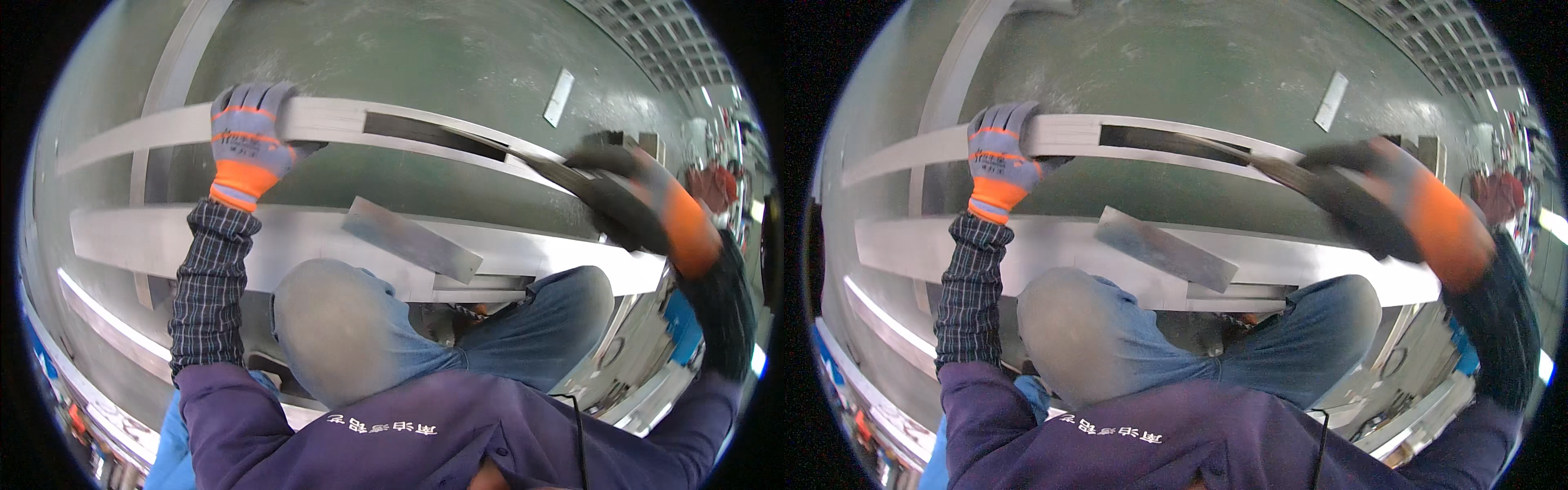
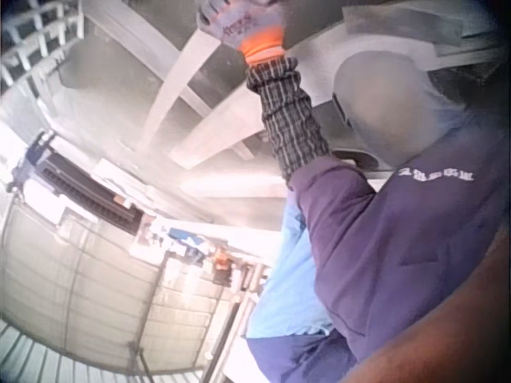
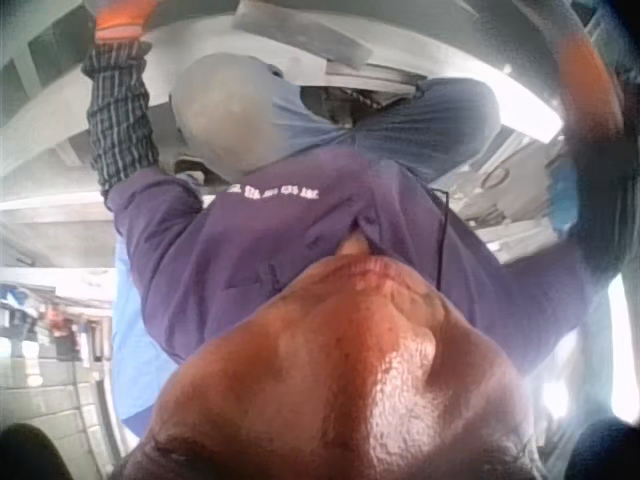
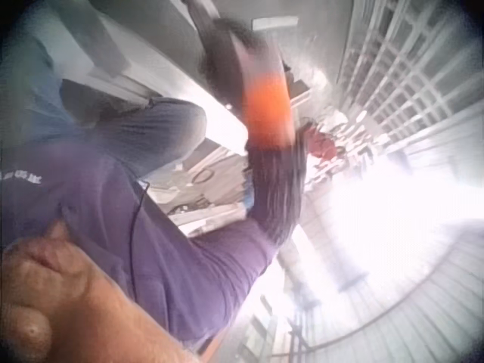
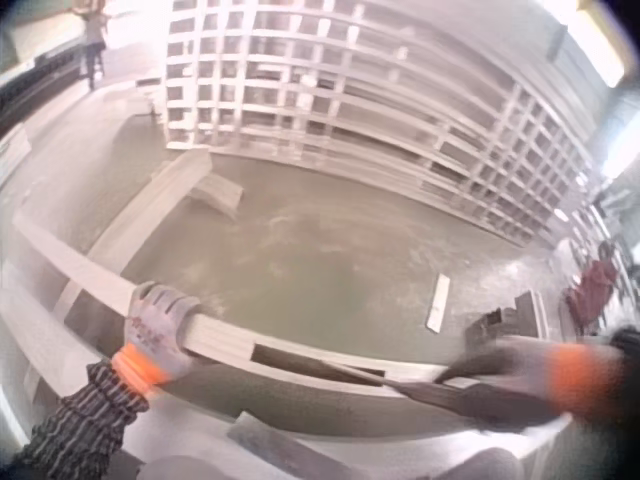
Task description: The person welds metal frames using a handheld welding torch, then scrapes the welded joints with a metal file. The person handles several metal frame pieces, positioning them for welding and cleaning the seams afterward.
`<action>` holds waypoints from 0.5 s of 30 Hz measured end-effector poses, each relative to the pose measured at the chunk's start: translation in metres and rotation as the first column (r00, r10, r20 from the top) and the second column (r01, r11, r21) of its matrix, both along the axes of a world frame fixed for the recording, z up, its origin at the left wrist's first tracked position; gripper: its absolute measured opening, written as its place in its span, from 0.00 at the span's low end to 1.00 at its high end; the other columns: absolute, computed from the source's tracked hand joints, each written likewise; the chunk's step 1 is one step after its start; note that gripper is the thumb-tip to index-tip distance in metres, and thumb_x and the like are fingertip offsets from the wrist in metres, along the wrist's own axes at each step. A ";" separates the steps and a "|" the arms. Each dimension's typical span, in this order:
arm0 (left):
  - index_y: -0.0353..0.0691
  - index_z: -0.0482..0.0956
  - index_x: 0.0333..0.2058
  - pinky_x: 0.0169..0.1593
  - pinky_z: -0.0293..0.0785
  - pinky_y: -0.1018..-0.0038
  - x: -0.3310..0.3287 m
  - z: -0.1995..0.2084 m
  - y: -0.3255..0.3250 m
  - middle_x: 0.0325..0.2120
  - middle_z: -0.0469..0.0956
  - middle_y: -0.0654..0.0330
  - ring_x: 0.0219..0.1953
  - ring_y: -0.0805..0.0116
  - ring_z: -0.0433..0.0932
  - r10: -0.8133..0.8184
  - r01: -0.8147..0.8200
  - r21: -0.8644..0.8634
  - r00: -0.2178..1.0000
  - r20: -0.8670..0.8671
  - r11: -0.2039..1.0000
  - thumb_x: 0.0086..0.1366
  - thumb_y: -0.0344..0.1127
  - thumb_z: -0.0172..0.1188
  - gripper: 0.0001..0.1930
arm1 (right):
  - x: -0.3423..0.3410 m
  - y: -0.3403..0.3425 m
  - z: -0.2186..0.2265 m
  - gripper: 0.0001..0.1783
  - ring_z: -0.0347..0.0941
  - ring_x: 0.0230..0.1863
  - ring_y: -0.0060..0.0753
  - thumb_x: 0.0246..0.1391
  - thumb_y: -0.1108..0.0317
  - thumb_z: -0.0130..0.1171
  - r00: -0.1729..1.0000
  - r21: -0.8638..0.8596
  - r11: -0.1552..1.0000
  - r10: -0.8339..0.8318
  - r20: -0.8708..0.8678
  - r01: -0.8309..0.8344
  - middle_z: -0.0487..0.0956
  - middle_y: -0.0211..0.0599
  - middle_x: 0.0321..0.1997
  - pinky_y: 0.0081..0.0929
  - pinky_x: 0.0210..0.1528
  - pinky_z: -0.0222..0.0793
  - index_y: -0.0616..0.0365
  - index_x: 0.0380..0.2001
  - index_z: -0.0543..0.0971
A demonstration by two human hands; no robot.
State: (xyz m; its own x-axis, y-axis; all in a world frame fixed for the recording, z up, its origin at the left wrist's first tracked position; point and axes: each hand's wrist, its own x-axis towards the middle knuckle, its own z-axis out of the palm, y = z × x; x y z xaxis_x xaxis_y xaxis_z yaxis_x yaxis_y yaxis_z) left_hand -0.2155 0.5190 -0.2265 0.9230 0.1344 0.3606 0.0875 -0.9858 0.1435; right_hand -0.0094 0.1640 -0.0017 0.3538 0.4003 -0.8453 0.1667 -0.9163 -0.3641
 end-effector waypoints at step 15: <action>0.44 0.80 0.46 0.54 0.73 0.56 0.005 0.002 0.003 0.42 0.81 0.55 0.46 0.52 0.79 -0.052 0.051 0.004 0.999 0.008 0.999 0.40 0.56 0.82 0.37 | 0.027 -0.040 -0.047 0.29 0.70 0.17 0.17 0.67 0.47 0.59 0.996 0.106 0.990 -0.089 -0.007 0.089 0.77 0.27 0.26 0.14 0.16 0.66 0.59 0.59 0.77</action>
State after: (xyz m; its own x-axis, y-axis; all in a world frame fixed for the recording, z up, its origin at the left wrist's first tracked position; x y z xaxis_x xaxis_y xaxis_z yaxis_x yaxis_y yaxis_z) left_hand -0.2107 0.5222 -0.2247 0.9257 0.0853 0.3685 0.0355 -0.9895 0.1400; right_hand 0.0176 0.1237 -0.0485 0.3904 0.4545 -0.8007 0.0849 -0.8837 -0.4602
